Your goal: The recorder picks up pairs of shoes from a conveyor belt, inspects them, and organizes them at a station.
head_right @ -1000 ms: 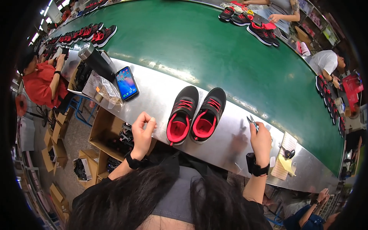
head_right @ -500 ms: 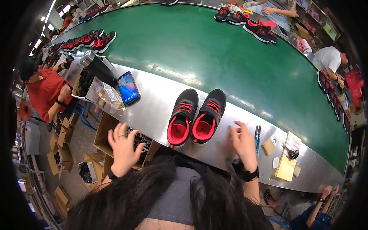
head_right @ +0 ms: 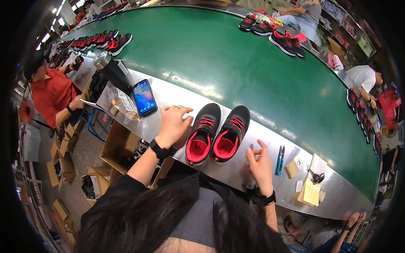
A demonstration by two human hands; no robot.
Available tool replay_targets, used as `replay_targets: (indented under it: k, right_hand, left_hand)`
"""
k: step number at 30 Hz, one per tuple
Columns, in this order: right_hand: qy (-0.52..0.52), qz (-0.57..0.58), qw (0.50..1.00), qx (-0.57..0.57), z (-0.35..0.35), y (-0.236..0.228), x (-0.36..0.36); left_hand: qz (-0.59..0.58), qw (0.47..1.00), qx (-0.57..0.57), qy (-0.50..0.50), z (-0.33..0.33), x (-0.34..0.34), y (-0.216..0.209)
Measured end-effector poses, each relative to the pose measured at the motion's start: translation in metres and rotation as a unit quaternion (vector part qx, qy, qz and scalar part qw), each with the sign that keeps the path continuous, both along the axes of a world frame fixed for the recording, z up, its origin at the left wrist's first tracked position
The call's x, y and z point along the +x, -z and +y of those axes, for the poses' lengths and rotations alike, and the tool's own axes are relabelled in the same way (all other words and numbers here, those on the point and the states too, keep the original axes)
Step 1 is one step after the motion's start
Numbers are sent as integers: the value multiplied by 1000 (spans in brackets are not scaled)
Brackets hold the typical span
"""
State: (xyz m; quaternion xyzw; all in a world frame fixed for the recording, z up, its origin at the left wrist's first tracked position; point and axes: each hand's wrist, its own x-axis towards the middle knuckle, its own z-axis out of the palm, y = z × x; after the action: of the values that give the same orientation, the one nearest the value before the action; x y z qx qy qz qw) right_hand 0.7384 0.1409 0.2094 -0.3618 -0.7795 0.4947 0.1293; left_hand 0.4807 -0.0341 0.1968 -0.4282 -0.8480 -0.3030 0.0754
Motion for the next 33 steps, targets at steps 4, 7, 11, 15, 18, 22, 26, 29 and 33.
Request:
replay_targets:
  k: [4,7,11,15,18,22,26,29,33]
  right_hand:
    - [102,-13,989,103,26,-8,21]
    - [137,-16,982,129,39,-1,32]
    - [157,-20,979,132,43,1,35]
    - [206,-118,956,174,37,-21,27]
    - [155,-204,873,414,46,1,42]
    - [128,-291,877,360,45,9,45]
    - [125,-273,889,346,43,8,42]
    - [120,-280,888,344,53,17,46]
    - [124,-209,917,316,63,21,46]
  left_hand:
    - [-20,999,-25,14,7,-1,3]
    - [-2,1000,-6,7,9,0,3]
    - [-5,1000,0,7,10,-1,6]
    - [-28,1000,7,12,10,-3,6]
    - [-53,998,23,12,9,-6,10]
    - [-37,998,48,13,10,-7,12]
    - [-78,995,62,14,12,-5,13]
    - [-123,988,97,-2,12,-3,15]
    - [-161,980,113,-23,6,2,13]
